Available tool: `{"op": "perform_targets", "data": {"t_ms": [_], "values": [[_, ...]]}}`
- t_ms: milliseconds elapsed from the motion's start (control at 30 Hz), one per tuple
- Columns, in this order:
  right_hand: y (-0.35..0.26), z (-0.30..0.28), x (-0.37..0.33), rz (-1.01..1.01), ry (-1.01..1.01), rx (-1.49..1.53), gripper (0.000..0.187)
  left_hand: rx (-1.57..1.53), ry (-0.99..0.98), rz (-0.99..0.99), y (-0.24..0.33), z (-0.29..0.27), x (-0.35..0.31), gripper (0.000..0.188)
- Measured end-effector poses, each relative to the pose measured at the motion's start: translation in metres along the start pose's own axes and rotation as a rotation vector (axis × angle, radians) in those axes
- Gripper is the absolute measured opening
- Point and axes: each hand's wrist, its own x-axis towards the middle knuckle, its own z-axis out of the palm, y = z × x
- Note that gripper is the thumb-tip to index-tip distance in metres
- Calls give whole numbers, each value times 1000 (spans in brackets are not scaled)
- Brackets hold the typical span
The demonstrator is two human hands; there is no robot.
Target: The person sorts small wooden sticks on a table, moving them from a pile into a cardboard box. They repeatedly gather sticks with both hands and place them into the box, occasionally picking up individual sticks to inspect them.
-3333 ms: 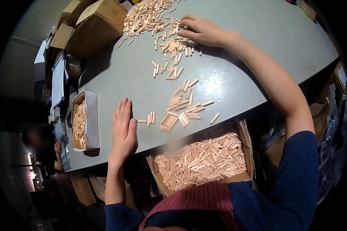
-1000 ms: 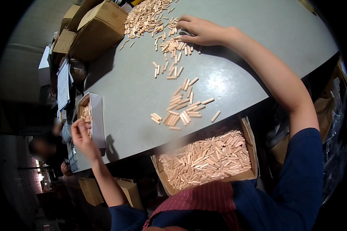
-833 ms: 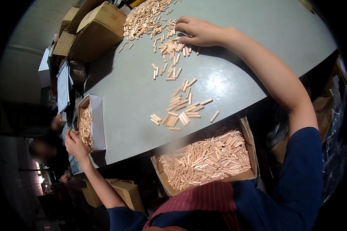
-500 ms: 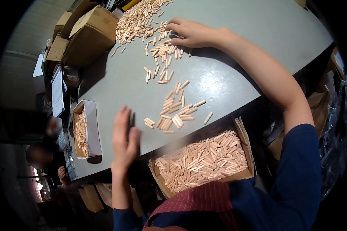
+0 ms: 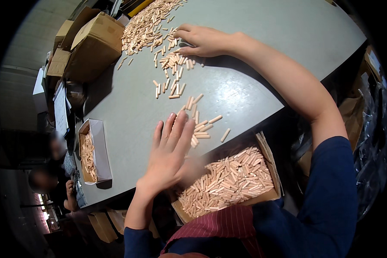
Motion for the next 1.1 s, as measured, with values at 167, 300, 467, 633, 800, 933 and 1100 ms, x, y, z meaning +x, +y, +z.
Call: {"op": "perform_targets", "data": {"t_ms": [167, 300, 467, 633, 800, 933, 1100], "values": [[-2, -3, -1, -7, -87, -47, 52, -84, -48, 98, -3, -2, -9, 87], [1, 5, -1, 18, -26, 15, 51, -372, 59, 77, -21, -4, -35, 88], [3, 6, 0, 17, -6, -25, 52, -376, 154, -258, -47, -6, -61, 96], [9, 9, 1, -8, 37, -30, 61, -20, -3, -191, -41, -4, -54, 106], [6, 6, 2, -18, 80, -12, 67, 16, -48, -99, -33, -7, -22, 107], [1, 6, 3, 9, 106, 24, 70, -70, -3, 34, -35, -4, 10, 104], [-2, 5, 2, 11, 115, 22, 71, -139, -2, 199, -33, -4, 48, 101]]}}
